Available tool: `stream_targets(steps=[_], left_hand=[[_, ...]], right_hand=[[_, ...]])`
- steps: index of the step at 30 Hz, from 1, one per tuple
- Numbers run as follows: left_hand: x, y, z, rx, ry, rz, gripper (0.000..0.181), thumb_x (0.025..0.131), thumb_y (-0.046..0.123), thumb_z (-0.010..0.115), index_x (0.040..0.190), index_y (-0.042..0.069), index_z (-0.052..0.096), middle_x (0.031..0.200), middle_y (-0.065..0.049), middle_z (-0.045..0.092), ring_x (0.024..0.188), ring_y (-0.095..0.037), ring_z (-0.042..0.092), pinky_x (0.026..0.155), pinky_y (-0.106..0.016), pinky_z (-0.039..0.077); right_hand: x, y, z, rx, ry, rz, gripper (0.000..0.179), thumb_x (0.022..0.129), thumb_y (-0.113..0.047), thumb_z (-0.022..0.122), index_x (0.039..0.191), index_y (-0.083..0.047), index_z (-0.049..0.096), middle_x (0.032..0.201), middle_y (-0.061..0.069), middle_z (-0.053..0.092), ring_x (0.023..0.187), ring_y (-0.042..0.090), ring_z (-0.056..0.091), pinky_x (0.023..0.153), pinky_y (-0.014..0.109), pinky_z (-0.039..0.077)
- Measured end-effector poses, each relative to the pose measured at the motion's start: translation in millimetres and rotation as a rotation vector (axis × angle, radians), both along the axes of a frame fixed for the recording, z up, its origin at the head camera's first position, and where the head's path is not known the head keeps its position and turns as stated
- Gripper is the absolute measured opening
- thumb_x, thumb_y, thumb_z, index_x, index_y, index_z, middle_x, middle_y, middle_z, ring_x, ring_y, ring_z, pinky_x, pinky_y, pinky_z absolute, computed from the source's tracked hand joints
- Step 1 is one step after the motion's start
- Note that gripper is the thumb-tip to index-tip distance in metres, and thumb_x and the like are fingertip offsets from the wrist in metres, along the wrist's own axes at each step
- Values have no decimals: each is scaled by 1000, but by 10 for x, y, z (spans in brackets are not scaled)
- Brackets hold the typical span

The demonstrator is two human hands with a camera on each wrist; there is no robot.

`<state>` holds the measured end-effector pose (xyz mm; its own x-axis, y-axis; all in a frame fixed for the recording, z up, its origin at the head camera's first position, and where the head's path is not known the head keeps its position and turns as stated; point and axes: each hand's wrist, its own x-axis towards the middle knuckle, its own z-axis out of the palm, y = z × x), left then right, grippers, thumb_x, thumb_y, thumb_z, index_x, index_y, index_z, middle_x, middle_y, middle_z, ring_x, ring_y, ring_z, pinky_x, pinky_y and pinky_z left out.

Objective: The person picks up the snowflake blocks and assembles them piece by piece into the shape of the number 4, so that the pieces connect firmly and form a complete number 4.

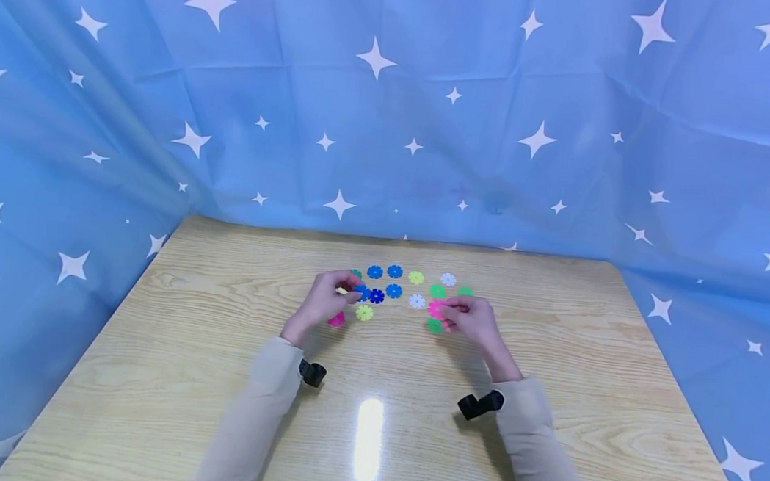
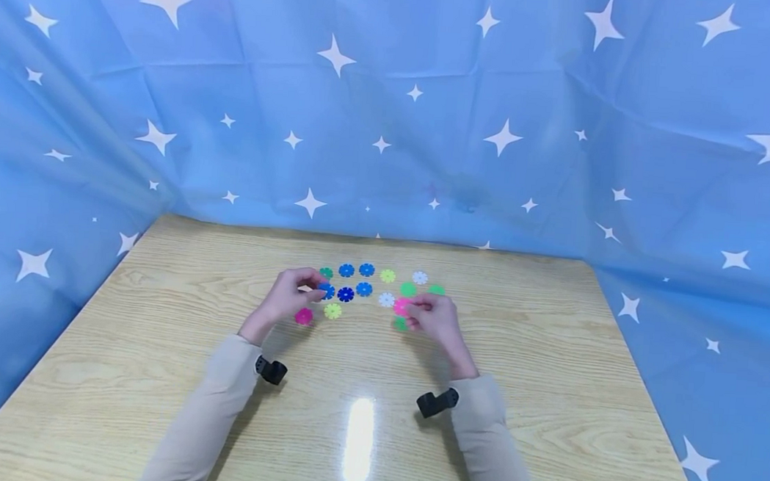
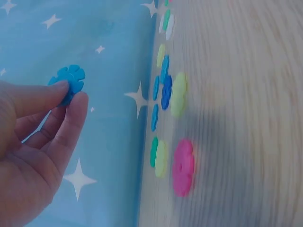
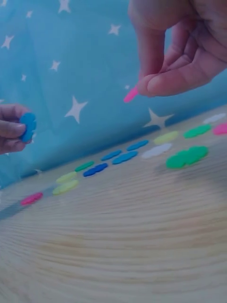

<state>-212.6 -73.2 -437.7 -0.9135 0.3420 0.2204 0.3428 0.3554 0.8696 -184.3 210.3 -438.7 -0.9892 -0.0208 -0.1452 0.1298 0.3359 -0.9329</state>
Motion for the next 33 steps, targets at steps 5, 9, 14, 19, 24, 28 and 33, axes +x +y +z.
stream_targets(steps=[5, 9, 14, 19, 24, 28, 33], left_hand=[[10, 88, -30, 54, 79, -36, 9, 83, -3, 66, 92, 0, 67, 86, -9, 65, 78, -20, 60, 64, -28, 54], [17, 157, -30, 40, 62, -24, 9, 83, -2, 67, 92, 0, 68, 89, -9, 66, 78, -21, 61, 62, -28, 53], [25, 240, -21, 12, 33, -14, 9, 84, -2, 68, 92, 0, 69, 89, -9, 66, 79, -20, 59, 62, -24, 53], [30, 303, -14, 30, 28, -29, 11, 83, -3, 67, 94, -4, 68, 85, -9, 64, 78, -20, 58, 63, -25, 54], [25, 355, -23, 22, 17, -37, 11, 83, -2, 68, 93, -7, 67, 84, -9, 64, 77, -19, 58, 63, -24, 55], [31, 385, -25, 9, 38, -50, 9, 83, -2, 68, 91, -4, 67, 84, -10, 65, 76, -19, 59, 64, -23, 55], [41, 409, -23, 10, 49, -63, 6, 82, -3, 68, 88, -1, 68, 83, -9, 65, 77, -19, 60, 65, -23, 56]], right_hand=[[0, -66, 17, -18, 14, 17, 24, 90, -2, 61, 105, 16, 59, 75, 12, 67, 60, 10, 63, 60, 25, 58], [-2, -112, 29, -84, 19, 34, 25, 89, -3, 63, 105, 16, 59, 76, 13, 68, 62, 12, 65, 60, 25, 58], [3, -188, 55, -135, 3, 56, 24, 89, -2, 62, 105, 16, 60, 75, 11, 68, 64, 16, 65, 59, 23, 57], [-3, -265, 78, -139, -19, 74, 25, 90, -6, 62, 106, 13, 61, 78, 10, 68, 68, 21, 66, 62, 26, 58], [-9, -341, 103, -185, -37, 74, 25, 89, -5, 62, 107, 13, 61, 74, 6, 67, 67, 20, 65, 62, 28, 58], [-16, -383, 105, -208, -29, 81, 24, 89, -3, 62, 106, 15, 60, 72, 6, 66, 63, 18, 64, 60, 26, 57], [-20, -409, 100, -181, -24, 87, 24, 90, -6, 62, 105, 13, 62, 73, 7, 66, 64, 18, 64, 61, 28, 58]])
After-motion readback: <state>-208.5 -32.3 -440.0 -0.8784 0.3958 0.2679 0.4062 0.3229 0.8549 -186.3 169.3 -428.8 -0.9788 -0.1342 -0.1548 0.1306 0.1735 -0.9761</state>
